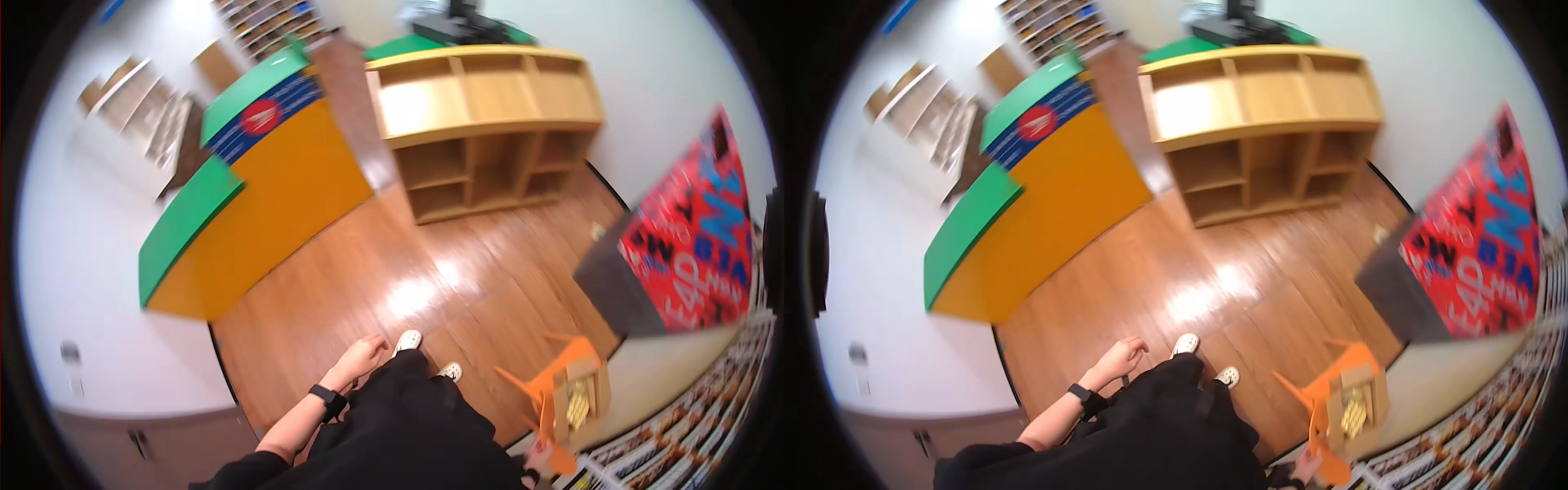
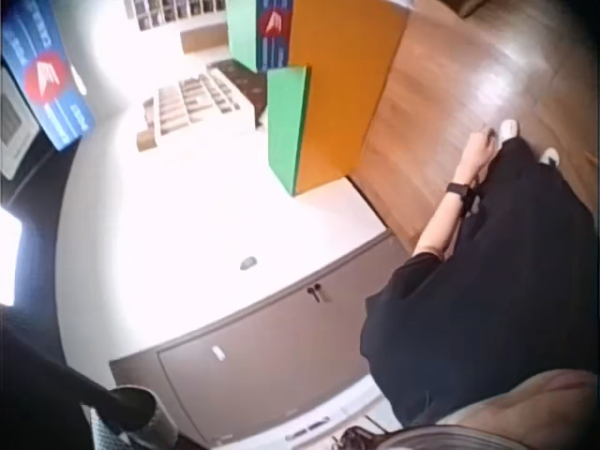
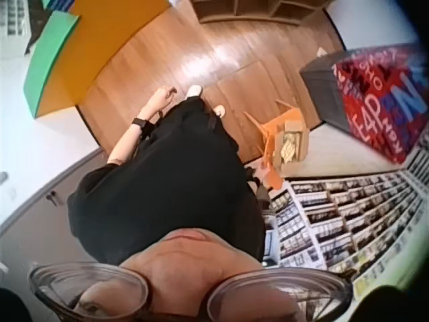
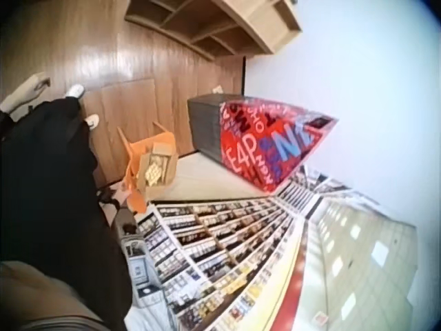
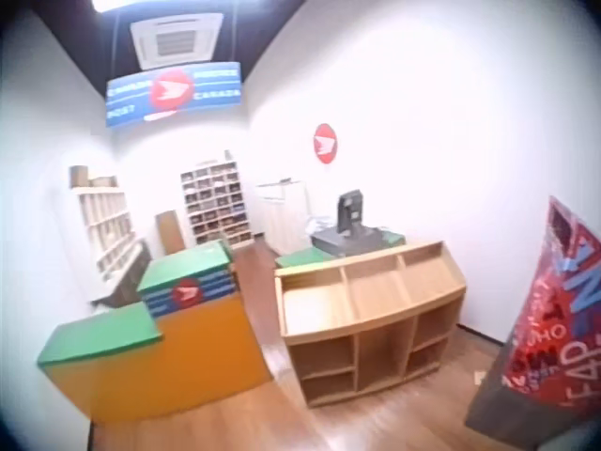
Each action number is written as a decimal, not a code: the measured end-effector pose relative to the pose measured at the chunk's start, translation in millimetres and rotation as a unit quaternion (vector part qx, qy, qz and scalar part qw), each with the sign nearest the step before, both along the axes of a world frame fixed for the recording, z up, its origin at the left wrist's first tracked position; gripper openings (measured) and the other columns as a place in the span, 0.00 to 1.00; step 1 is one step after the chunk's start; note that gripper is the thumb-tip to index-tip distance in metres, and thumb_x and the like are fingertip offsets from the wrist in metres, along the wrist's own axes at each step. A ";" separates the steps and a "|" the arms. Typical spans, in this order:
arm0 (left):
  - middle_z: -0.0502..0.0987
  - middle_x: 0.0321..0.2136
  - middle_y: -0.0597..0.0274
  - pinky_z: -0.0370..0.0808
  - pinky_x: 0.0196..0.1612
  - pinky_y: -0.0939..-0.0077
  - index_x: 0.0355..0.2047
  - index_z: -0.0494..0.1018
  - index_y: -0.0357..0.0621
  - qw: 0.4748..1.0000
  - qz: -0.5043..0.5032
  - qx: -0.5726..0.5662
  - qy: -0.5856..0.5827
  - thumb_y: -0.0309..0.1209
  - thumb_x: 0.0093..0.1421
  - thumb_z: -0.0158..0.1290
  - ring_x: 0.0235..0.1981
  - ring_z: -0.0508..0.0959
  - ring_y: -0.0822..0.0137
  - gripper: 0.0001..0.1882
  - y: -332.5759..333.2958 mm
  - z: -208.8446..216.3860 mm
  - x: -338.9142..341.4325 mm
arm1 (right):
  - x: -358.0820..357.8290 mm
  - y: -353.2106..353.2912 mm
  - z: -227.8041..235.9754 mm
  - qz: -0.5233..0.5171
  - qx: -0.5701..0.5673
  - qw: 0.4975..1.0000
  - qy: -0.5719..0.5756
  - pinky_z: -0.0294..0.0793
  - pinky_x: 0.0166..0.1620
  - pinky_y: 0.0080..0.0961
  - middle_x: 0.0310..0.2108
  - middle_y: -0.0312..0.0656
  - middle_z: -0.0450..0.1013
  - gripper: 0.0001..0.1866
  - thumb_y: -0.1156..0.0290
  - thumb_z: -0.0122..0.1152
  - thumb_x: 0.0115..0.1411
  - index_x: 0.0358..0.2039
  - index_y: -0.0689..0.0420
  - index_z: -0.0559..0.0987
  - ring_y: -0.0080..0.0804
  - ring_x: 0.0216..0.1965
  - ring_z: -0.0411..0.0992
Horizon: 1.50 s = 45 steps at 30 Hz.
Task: The person assembles a wooden display stand by lifting and rotating a curved wooden frame and a large red branded panel. They position the wooden frame on the floor and then lift the red panel to attach it to the frame, completing the assembly of the display unit.
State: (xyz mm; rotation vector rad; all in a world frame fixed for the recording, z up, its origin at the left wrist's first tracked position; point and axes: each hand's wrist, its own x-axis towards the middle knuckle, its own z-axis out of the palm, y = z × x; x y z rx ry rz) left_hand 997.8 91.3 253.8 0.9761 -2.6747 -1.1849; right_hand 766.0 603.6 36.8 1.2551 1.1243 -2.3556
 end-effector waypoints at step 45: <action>0.70 0.31 0.47 0.65 0.39 0.65 0.31 0.67 0.37 0.929 0.278 0.238 -0.048 0.37 0.49 0.40 0.36 0.69 0.52 0.15 -167.9 -88.3 481.9 | 248.6 -547.0 17.0 0.225 0.025 0.974 -0.008 0.69 0.43 0.21 0.41 0.52 0.63 0.19 0.72 0.36 0.52 0.41 0.72 0.63 0.39 0.44 0.63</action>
